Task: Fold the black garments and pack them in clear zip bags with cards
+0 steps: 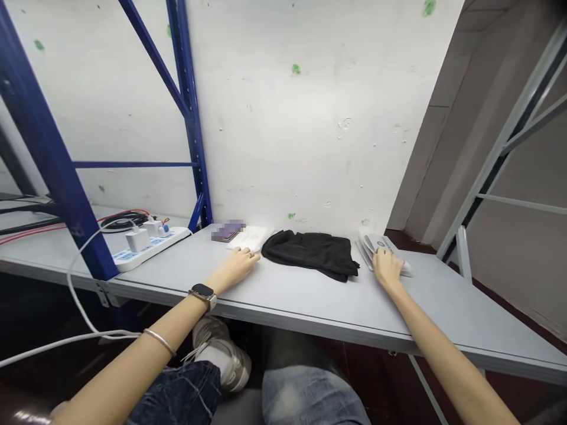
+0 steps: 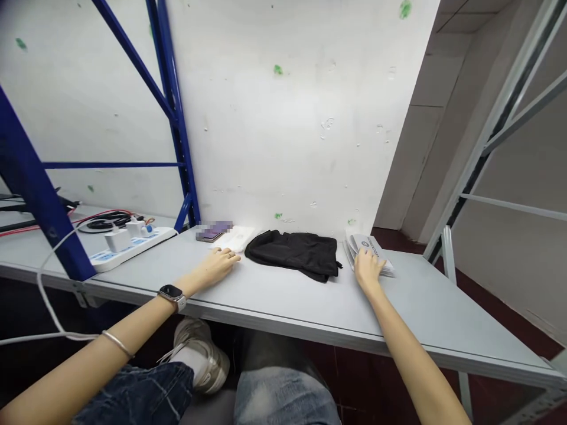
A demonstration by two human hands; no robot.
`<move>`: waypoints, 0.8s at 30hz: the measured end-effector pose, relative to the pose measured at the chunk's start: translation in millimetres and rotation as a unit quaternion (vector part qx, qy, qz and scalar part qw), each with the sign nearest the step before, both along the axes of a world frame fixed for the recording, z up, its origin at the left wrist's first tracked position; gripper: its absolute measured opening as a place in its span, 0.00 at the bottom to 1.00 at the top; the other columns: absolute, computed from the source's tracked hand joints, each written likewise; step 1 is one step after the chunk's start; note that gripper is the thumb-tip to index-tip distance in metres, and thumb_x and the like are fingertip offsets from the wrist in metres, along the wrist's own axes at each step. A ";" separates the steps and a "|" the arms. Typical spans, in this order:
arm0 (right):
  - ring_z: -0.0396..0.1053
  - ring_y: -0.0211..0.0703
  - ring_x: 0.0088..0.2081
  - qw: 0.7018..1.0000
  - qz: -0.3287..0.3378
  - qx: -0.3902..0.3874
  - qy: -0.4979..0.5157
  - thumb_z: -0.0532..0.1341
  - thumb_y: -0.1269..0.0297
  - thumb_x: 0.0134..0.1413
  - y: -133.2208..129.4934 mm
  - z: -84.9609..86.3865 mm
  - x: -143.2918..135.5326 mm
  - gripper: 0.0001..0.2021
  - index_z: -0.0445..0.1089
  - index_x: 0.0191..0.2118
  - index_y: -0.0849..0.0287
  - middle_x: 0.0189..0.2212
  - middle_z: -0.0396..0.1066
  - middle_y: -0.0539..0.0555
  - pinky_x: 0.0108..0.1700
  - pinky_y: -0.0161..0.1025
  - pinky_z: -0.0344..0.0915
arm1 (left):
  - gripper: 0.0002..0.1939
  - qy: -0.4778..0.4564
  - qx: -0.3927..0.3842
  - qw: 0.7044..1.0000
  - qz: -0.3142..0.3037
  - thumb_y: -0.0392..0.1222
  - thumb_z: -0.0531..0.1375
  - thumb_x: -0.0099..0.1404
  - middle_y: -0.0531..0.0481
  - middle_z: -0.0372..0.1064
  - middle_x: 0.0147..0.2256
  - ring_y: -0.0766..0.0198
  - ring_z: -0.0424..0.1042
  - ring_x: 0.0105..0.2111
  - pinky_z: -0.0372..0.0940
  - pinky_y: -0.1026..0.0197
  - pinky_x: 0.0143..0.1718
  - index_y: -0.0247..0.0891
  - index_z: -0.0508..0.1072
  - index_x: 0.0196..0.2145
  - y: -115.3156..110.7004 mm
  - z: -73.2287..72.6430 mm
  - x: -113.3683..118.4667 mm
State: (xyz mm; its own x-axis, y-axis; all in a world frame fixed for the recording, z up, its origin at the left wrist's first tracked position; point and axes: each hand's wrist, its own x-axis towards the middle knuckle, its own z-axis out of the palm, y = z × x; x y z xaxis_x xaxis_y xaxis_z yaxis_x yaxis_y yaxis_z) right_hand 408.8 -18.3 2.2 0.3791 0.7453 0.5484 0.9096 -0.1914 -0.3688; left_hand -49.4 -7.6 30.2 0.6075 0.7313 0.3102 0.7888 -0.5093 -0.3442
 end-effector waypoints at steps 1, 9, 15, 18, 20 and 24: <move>0.68 0.61 0.46 1.000 -0.009 0.012 0.015 0.52 0.67 0.58 -0.6 1.6 1.0 0.07 0.65 0.38 0.58 0.39 0.69 0.66 0.50 0.64 0.54 | 0.16 -0.012 0.015 1.000 0.003 0.27 0.50 0.62 0.39 0.73 0.41 0.51 0.68 0.46 0.59 0.51 0.45 0.37 0.71 0.43 -2.3 -3.0 1.9; 0.67 0.65 0.49 0.965 -0.139 0.160 0.154 0.35 0.64 0.62 -11.5 44.1 -4.3 0.23 0.51 0.59 0.62 0.48 0.65 0.74 0.43 0.57 0.63 | 0.17 -0.113 0.070 0.991 -0.001 0.28 0.49 0.62 0.40 0.71 0.43 0.51 0.67 0.47 0.58 0.50 0.47 0.37 0.70 0.45 -11.3 -9.0 34.9; 0.61 0.48 0.58 0.919 0.104 0.357 0.133 0.39 0.61 0.66 -16.4 59.8 -98.0 0.14 0.53 0.52 0.56 0.55 0.62 0.65 0.54 0.45 0.61 | 0.24 -0.215 0.129 0.968 -0.023 0.30 0.51 0.63 0.40 0.60 0.59 0.49 0.56 0.59 0.56 0.49 0.53 0.39 0.62 0.57 -23.9 7.7 54.7; 0.59 0.47 0.60 0.880 0.337 0.330 0.051 0.42 0.63 0.67 -13.1 43.7 -150.1 0.11 0.58 0.45 0.55 0.54 0.64 0.63 0.58 0.49 0.58 | 0.29 -0.212 0.157 0.964 -0.043 0.35 0.55 0.64 0.41 0.51 0.64 0.47 0.48 0.64 0.52 0.46 0.58 0.40 0.56 0.62 -31.0 14.2 62.7; 0.61 0.47 0.58 0.849 0.454 0.268 -0.032 0.45 0.64 0.66 -10.6 27.9 -174.5 0.11 0.63 0.40 0.54 0.53 0.66 0.59 0.58 0.50 0.59 | 0.32 -0.185 0.161 0.967 -0.064 0.38 0.57 0.64 0.41 0.48 0.66 0.46 0.45 0.65 0.50 0.45 0.59 0.41 0.53 0.64 -32.6 11.6 65.8; 0.67 0.47 0.49 0.796 0.554 0.161 -0.183 0.50 0.67 0.65 -10.4 1.8 -192.4 0.11 0.68 0.35 0.54 0.45 0.71 0.57 0.49 0.48 0.65 | 0.25 -0.098 0.118 0.982 -0.106 0.39 0.56 0.66 0.39 0.59 0.60 0.47 0.56 0.61 0.55 0.46 0.56 0.40 0.58 0.60 -27.5 -8.9 64.7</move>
State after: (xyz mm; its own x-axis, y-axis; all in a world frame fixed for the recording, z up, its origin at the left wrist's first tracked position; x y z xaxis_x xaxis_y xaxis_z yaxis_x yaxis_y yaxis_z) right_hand 216.4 -28.7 4.1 -0.6424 0.3094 0.7011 0.5116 0.8543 0.0919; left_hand 15.3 -35.1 21.2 0.6497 0.4886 0.5823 0.7369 -0.5928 -0.3249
